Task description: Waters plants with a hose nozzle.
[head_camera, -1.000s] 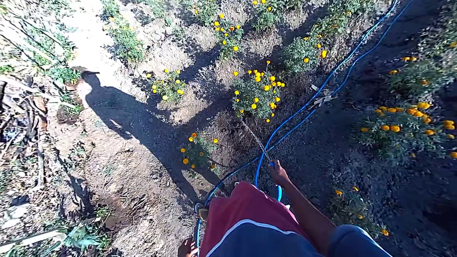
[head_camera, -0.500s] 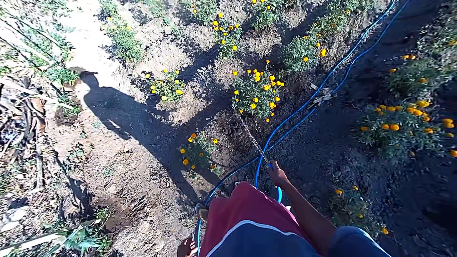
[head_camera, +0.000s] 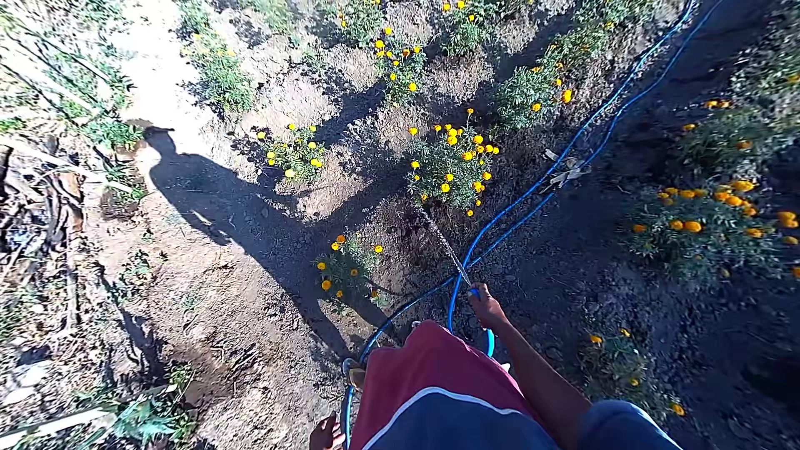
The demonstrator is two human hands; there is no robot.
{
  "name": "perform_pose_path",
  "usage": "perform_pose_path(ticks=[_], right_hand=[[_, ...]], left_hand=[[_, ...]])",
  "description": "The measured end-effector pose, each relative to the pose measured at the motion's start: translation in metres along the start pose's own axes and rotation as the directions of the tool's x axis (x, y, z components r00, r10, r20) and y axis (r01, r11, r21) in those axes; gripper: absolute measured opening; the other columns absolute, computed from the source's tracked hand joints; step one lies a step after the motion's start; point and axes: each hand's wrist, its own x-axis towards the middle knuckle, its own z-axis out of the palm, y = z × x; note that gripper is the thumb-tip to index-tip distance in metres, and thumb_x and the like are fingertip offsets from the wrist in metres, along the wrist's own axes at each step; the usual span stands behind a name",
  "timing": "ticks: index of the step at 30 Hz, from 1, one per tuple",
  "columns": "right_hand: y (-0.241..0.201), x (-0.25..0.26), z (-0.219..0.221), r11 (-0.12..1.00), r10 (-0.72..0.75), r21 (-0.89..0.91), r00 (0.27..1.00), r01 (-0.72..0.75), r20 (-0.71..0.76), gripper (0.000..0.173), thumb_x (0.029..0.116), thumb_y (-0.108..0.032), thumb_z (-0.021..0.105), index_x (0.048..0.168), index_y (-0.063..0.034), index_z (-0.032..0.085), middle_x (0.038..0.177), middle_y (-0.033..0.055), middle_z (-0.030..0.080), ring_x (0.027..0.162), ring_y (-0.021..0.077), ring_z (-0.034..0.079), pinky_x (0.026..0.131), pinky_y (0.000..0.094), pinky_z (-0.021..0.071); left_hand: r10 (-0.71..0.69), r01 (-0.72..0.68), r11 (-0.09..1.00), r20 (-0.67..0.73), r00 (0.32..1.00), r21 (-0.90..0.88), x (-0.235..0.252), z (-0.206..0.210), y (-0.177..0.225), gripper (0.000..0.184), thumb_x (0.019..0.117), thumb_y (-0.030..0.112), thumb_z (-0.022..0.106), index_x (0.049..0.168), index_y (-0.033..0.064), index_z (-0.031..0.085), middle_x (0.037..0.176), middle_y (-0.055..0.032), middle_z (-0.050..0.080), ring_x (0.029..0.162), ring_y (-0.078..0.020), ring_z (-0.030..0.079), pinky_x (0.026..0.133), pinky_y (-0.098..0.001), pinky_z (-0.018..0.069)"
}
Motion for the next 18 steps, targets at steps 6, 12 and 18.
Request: perform_pose_path(ticks=[6, 12, 18], right_hand=[[0.005, 0.0, 0.004, 0.998, -0.031, -0.06, 0.998, 0.035, 0.052, 0.04, 0.1114, -0.027, 0.043, 0.149, -0.0134, 0.041, 0.115, 0.0276, 0.064, 0.096, 0.0423, 0.066, 0.084, 0.0601, 0.0511], [0.007, 0.0, 0.001, 0.999, -0.021, -0.043, 0.999, 0.023, 0.043, 0.04, 0.1114, -0.027, 0.043, 0.149, -0.0144, 0.042, 0.107, 0.0247, 0.065, 0.086, 0.0382, 0.066, 0.078, 0.0566, 0.0524], [0.01, 0.003, -0.002, 0.999, -0.016, -0.032, 1.0, 0.017, 0.025, 0.039, 0.1114, -0.027, 0.043, 0.149, -0.0149, 0.042, 0.11, 0.0253, 0.065, 0.09, 0.039, 0.066, 0.08, 0.0575, 0.0517]], left_hand=[[0.01, -0.01, 0.999, -0.002, 1.0, 0.037, 0.009, 0.003, -0.012, 0.048, 0.1103, 0.034, 0.045, 0.139, -0.004, 0.054, 0.125, -0.0274, 0.066, 0.103, -0.0375, 0.07, 0.087, -0.054, 0.0556], [0.013, -0.013, 1.0, -0.002, 1.0, 0.02, -0.002, 0.005, -0.007, 0.046, 0.1105, 0.031, 0.045, 0.138, -0.0046, 0.053, 0.124, -0.0279, 0.066, 0.102, -0.037, 0.07, 0.087, -0.053, 0.0561], [-0.012, 0.012, 1.0, 0.02, 1.0, 0.007, 0.004, 0.006, -0.009, 0.047, 0.1106, 0.033, 0.044, 0.141, -0.0019, 0.051, 0.129, -0.028, 0.063, 0.106, -0.0384, 0.069, 0.085, -0.0542, 0.0563]])
